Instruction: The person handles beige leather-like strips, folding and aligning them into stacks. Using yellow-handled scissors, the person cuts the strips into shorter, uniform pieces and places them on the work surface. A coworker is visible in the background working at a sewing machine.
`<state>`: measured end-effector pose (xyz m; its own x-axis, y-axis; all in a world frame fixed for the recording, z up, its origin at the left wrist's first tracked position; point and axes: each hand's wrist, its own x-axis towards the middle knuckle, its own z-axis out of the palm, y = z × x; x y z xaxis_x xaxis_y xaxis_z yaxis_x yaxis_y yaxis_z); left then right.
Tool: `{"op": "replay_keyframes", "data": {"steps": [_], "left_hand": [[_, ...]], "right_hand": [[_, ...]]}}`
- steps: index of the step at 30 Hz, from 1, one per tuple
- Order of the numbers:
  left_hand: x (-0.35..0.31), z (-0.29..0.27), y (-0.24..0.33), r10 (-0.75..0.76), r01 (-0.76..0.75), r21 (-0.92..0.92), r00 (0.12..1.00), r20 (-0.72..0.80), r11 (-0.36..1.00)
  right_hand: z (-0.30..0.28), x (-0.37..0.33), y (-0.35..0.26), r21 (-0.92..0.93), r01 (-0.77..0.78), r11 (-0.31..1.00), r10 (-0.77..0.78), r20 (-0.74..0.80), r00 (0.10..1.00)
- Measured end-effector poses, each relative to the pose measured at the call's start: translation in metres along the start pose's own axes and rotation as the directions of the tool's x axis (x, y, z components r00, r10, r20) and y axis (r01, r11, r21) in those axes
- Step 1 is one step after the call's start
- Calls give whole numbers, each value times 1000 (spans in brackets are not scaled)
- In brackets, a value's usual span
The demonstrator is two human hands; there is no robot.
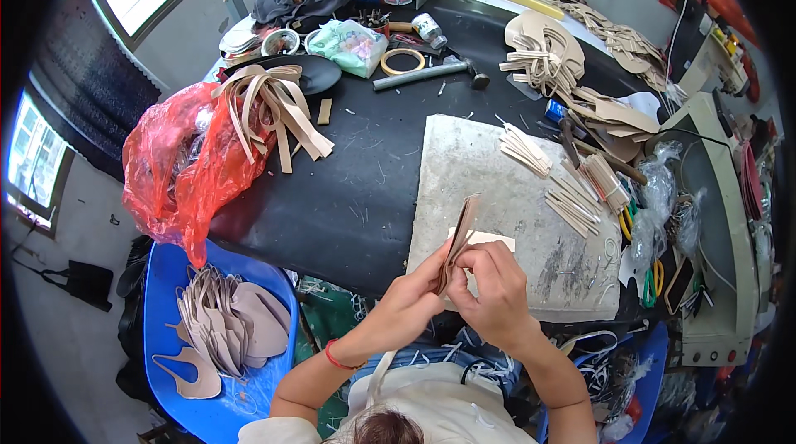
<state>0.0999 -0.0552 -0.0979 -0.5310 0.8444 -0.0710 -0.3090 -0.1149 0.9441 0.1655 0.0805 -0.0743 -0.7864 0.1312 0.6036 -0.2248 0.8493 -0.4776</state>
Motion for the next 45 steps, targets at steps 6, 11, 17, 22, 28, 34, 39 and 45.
{"op": "replay_keyframes", "data": {"steps": [6,11,17,22,28,34,39,45], "left_hand": [[-6,0,27,-124,153,330,986,-108,932],[-5,2,19,-15,57,290,989,-145,955],[-8,-8,20,-140,139,-43,990,-22,989],[-9,-7,8,-57,21,-210,984,-171,977],[-8,9,7,-54,-35,-338,967,-251,941],[-17,24,-6,148,-199,-201,958,-245,959],[-19,23,9,36,-128,-462,979,-203,878],[-16,13,9,-1,-78,-362,977,-212,929]], "right_hand": [[-4,1,3,-42,105,994,-100,108,989],[0,-1,-1,-56,60,997,-55,87,995],[6,4,-2,-39,26,999,-25,20,999],[0,-3,-14,5,17,1000,-17,-4,1000],[12,-20,-20,4,-120,993,120,43,992],[20,-22,-22,7,-179,984,179,6,984],[24,-23,-16,3,-141,990,141,-39,989],[17,-20,-7,1,-59,998,59,7,998]]}}
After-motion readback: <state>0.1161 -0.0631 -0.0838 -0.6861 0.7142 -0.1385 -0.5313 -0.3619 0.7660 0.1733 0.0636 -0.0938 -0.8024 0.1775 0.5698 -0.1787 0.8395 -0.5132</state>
